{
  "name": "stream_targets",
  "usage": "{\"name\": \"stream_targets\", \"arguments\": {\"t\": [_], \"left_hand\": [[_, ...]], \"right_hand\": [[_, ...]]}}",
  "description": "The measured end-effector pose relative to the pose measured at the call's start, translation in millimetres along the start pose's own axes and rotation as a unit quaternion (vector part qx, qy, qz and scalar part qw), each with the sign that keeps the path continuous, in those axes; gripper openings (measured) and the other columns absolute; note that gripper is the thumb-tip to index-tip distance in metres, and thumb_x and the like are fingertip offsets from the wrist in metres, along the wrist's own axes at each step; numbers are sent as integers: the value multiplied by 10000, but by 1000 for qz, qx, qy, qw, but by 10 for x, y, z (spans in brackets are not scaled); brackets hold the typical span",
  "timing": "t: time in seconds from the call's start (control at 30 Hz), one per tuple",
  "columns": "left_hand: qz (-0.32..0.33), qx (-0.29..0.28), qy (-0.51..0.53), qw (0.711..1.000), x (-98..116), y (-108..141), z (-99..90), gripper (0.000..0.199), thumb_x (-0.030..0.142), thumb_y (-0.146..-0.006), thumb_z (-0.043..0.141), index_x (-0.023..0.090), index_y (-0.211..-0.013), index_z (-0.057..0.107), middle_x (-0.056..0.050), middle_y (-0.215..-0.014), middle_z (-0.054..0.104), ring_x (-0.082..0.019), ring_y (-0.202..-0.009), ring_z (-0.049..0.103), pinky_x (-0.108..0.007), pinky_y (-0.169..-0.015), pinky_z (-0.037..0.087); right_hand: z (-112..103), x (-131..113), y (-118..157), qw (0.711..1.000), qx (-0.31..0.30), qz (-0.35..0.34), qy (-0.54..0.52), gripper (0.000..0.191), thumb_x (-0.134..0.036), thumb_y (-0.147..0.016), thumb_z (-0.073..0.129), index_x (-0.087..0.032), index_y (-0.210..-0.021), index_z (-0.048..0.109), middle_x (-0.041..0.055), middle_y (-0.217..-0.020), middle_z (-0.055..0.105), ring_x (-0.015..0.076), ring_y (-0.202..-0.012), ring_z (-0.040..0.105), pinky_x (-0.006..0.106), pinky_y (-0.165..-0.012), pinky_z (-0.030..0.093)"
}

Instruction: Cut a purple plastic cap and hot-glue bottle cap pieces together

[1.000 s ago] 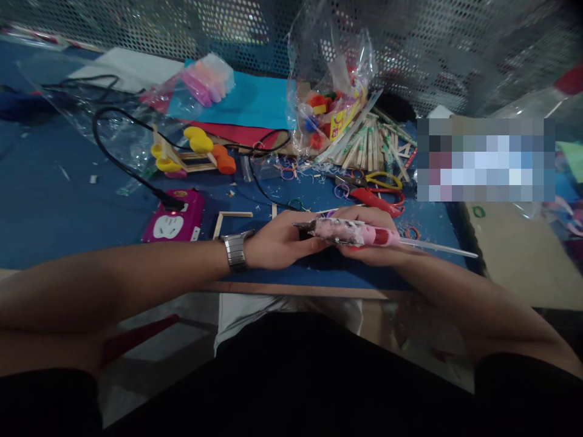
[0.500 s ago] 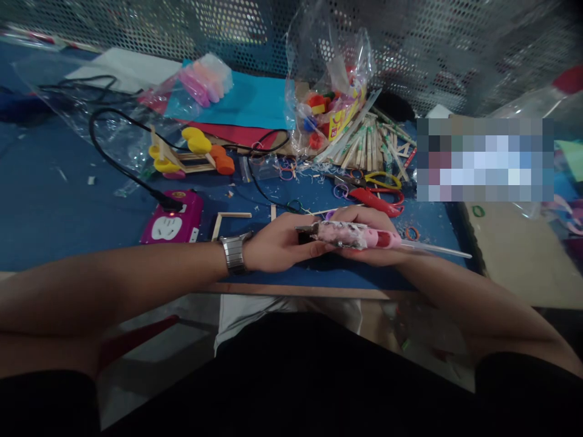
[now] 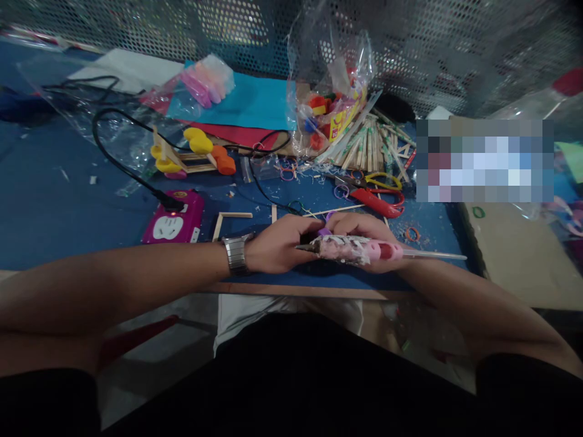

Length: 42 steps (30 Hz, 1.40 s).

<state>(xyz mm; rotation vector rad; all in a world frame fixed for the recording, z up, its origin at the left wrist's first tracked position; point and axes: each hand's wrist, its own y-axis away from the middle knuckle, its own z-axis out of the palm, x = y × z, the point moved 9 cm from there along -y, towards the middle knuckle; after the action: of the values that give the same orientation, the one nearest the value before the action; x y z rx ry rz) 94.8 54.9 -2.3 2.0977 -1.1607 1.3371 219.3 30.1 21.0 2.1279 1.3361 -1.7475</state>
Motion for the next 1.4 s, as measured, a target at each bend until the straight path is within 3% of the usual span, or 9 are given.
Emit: {"name": "stream_targets", "arguments": {"t": [0.2, 0.53, 0.83, 1.03, 1.27, 1.4], "left_hand": [[10, 7, -10, 1000, 13, -9, -1, 365, 523, -933, 773, 186, -854, 658, -33, -849, 747, -197, -821, 673, -281, -754, 488], [13, 13, -29, 999, 20, -11, -11, 340, 513, -965, 747, 177, -960, 693, -33, -900, 762, -170, -795, 653, -268, -734, 468], [29, 15, -33, 999, 22, 14, 22, 444, 606, -1032, 640, 166, -1058, 699, -64, -971, 786, -182, -829, 678, -278, -749, 480], [49, 25, -6, 998, 41, 6, 7, 451, 610, -1037, 609, 165, -1057, 680, -44, -931, 749, -156, -779, 603, -274, -711, 438], [68, 41, 25, 997, 53, 17, -26, 366, 525, -1053, 628, 164, -1088, 682, -48, -997, 783, -156, -834, 649, -268, -769, 474], [77, 46, 6, 996, 60, 19, -23, 349, 512, -1046, 655, 165, -1066, 689, -30, -926, 761, -142, -776, 611, -258, -715, 444]], "right_hand": [[-11, -6, 9, 1000, 2, 0, -15, 288, -403, -978, 828, -259, -1203, 722, 90, -1134, 770, 218, -984, 746, 361, -883, 609], [-21, -35, -20, 1000, 12, -18, -11, 281, -387, -988, 819, -249, -1215, 727, 79, -1099, 763, 204, -947, 730, 338, -859, 590], [-12, -50, -34, 999, 25, -22, 11, 273, -398, -1011, 816, -239, -1210, 718, 61, -1045, 765, 185, -901, 728, 313, -820, 596], [-35, -20, -20, 999, 43, -22, 22, 382, -519, -999, 831, -218, -1211, 730, 85, -1082, 771, 205, -946, 734, 358, -889, 592], [-78, -63, -38, 998, 60, -24, 29, 309, -288, -935, 875, -202, -1202, 748, 74, -1077, 782, 198, -976, 751, 342, -912, 605], [-100, -60, -21, 997, 64, -17, 30, 317, -311, -926, 875, -194, -1199, 765, 79, -1089, 806, 206, -977, 777, 341, -913, 618]]}}
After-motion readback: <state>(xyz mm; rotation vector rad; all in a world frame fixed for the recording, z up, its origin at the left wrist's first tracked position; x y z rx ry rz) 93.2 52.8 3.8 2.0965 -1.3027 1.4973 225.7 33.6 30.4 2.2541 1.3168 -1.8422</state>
